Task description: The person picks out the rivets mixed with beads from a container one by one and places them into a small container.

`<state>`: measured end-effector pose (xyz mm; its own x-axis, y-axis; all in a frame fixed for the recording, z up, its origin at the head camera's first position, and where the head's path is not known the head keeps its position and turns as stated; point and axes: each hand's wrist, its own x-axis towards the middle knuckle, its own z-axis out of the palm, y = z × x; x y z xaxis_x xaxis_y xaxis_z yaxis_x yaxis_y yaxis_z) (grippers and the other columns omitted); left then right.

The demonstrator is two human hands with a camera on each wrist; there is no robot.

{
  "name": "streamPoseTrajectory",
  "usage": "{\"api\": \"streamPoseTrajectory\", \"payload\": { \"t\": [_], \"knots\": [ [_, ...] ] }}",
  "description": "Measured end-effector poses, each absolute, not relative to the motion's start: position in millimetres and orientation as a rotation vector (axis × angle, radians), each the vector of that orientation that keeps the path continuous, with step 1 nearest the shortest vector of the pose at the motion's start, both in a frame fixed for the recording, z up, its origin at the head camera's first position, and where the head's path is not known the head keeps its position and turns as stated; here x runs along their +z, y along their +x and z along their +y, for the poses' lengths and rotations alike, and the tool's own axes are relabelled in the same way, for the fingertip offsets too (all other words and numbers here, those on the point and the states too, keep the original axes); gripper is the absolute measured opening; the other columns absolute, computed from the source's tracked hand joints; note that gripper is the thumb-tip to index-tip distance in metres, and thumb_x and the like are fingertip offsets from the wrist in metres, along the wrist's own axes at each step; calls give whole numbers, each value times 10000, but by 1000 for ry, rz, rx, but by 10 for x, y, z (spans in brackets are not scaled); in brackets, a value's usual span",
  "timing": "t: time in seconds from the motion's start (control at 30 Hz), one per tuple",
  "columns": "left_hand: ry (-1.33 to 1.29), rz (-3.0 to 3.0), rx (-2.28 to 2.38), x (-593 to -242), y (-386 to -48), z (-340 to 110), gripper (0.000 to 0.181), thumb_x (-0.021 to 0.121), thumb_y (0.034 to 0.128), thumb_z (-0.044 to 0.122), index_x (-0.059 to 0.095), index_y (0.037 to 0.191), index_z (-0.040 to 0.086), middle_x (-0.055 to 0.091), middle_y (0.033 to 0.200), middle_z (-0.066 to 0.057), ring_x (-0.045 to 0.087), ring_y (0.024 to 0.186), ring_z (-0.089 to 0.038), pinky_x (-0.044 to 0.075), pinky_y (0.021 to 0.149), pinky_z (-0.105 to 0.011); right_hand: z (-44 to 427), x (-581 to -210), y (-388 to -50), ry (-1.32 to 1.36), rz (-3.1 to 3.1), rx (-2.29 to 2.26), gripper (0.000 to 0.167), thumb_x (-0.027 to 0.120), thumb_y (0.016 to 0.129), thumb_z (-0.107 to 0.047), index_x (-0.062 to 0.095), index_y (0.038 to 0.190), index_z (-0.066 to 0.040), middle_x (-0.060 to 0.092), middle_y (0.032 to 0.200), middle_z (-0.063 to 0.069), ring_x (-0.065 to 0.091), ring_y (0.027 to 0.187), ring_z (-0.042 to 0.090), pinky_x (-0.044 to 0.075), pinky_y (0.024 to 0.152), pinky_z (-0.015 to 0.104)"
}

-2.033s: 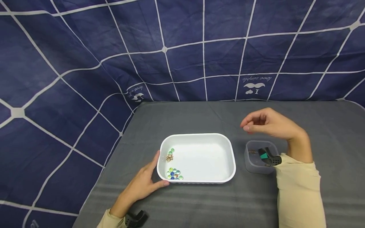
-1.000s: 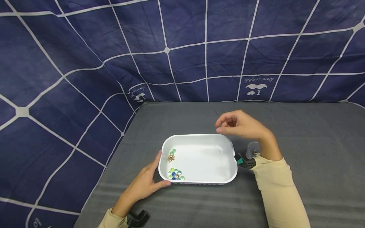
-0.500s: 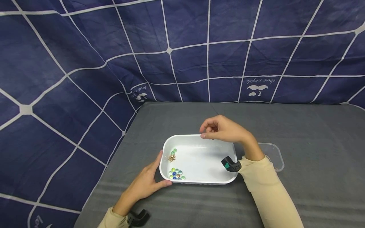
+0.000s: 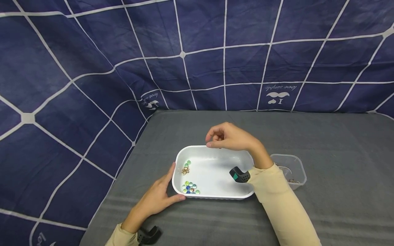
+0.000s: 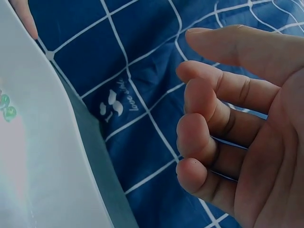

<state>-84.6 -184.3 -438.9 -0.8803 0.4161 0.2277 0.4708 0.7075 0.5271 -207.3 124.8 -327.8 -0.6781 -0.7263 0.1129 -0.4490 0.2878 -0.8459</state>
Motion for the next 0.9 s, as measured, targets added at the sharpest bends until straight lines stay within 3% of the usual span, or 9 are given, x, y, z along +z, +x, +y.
{"api": "streamPoseTrajectory", "payload": {
  "t": [0.2,0.9],
  "knots": [
    [-758,-2800,-910,-4380,-851,-1846,1122,797,788,511,188,1551,-43,444,1459,-257,497,1290,-366,443,999,-498,1103,-3248,-2095,-1137,2251,-1339,135,706,921,-95,682,1003,11,527,714,-10,449,612,91,388,567,227],
    [-773,-2795,-901,-4376,-837,-1845,1116,771,807,532,158,1567,-10,459,1455,-241,509,1283,-346,450,993,-493,666,-3351,-2184,-1203,2252,-1379,79,716,903,-93,689,949,-35,543,674,-46,453,589,77,390,569,219]
  ]
}}
